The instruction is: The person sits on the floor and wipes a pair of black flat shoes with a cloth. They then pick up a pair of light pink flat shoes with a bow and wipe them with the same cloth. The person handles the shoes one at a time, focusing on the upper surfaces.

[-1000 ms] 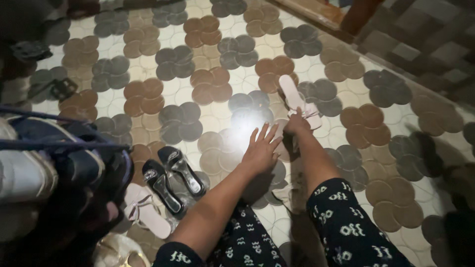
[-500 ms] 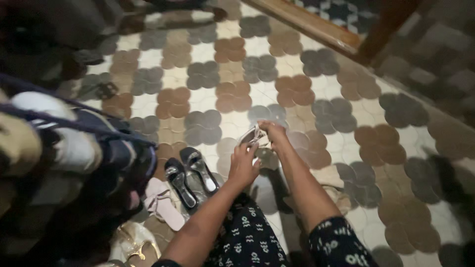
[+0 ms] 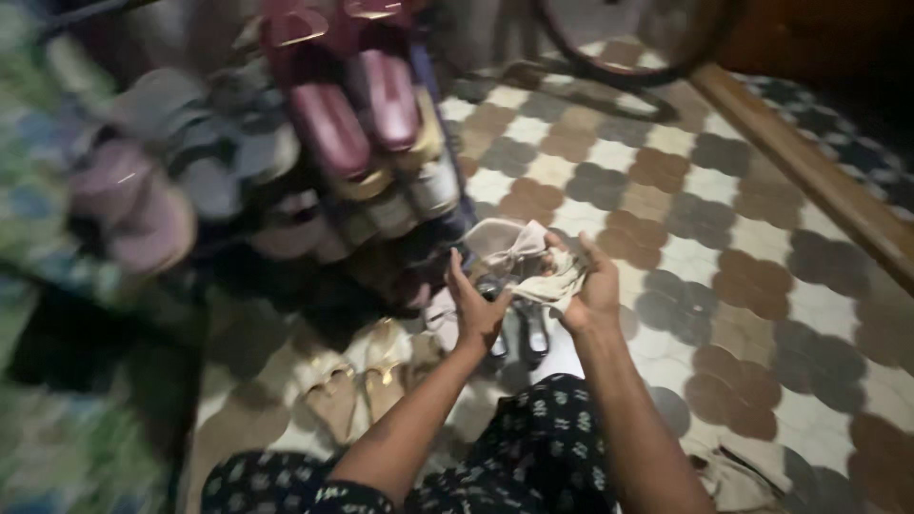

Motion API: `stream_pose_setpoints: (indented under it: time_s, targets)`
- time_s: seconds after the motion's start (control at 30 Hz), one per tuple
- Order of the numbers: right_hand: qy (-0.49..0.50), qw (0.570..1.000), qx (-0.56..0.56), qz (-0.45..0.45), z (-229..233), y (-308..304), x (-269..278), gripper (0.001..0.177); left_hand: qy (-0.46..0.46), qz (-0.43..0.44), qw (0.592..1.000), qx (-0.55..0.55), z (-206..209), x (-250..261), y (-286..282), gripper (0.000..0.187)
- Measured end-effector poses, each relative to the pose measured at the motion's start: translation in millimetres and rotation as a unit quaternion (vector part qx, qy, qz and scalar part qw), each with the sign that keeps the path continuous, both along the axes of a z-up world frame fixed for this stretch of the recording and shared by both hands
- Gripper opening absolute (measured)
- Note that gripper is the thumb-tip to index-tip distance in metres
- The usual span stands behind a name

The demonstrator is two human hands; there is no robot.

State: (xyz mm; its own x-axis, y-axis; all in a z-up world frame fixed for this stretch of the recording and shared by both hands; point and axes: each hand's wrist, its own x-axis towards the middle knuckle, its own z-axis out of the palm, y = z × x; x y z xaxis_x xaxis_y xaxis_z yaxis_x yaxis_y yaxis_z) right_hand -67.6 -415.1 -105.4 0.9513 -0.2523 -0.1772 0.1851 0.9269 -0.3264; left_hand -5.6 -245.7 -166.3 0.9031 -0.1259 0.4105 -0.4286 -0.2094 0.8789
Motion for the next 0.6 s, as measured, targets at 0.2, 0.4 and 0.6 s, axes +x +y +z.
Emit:
stream_pose_setpoints:
  time_s: [0.2, 0.4, 0.6]
  targets:
    - [-0.03, 0.998, -0.054, 0.018, 63.8, 101.2, 4.7, 0.069, 0.162, -0.26, 0.908, -0.286, -16.7, 13.4, 71.8, 0.043]
    - [-0.053, 0.993, -0.007, 0.109, 115.5, 186.0, -5.8, 0.079, 0.316, -0.381, 0.753, -0.433, -19.7, 32.8, 147.0, 0.045]
    - [0.003, 0.973, -0.112, 0.202, 138.8, 236.7, 9.6, 0.06, 0.181, -0.314, 0.833, -0.418, 45.6, 33.0, 203.6, 0.043]
